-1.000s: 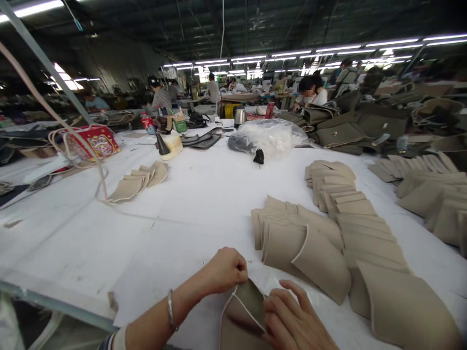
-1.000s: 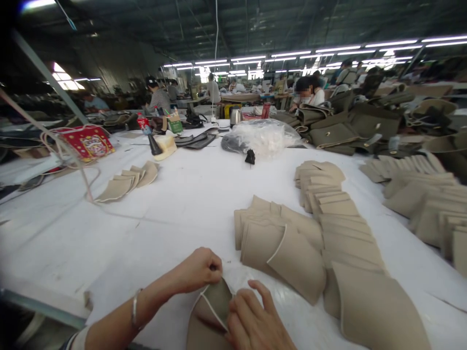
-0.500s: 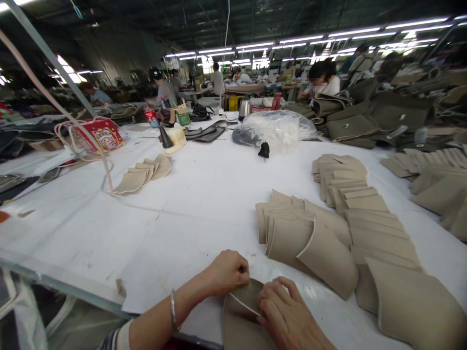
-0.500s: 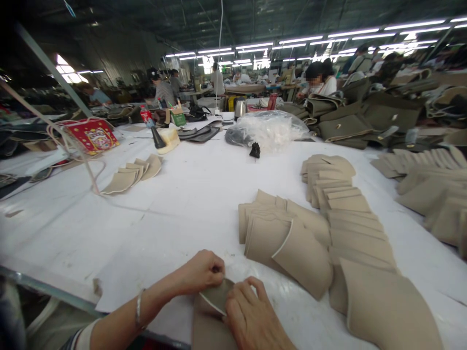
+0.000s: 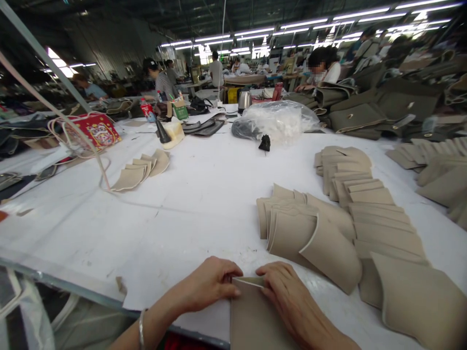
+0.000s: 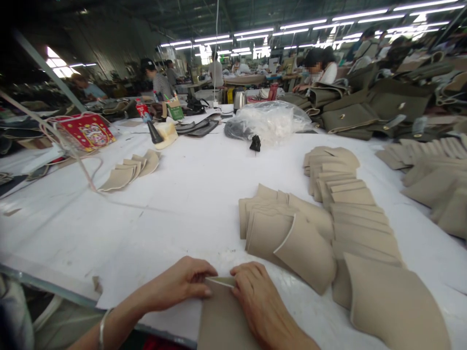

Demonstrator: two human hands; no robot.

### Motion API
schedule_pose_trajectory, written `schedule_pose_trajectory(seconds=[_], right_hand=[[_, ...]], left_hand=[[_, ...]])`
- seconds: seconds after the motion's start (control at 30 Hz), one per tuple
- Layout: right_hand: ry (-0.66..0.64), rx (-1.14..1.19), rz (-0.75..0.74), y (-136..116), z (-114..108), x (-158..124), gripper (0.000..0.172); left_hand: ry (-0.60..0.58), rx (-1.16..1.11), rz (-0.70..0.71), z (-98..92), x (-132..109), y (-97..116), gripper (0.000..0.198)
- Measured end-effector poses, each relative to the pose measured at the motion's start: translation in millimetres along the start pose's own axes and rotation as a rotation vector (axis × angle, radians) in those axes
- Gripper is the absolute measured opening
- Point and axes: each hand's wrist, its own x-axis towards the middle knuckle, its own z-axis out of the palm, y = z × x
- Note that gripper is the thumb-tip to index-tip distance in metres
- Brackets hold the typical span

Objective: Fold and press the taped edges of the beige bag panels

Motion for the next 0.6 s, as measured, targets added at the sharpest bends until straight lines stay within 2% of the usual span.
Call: schedule_pose_trajectory(seconds=[0.2,0.43,0.6], right_hand=[[-0.151,0.037,0.111,2.4,-0.3,0.3,0.012],[-0.17,0.031,0.089,6.5,2.7,1.0,0.013],[-0.133,0.035,0.048,10.9,7.6,-1.1,0.012]], left_hand=[[0.076,0.048,0.036,12.0,-0.1,1.1,0.018],[0.081,0.209,0.131,16.5,3.6,-2.2,0.018],[0.094,0.283,0.154,18.4,4.0,-3.5,0.023]])
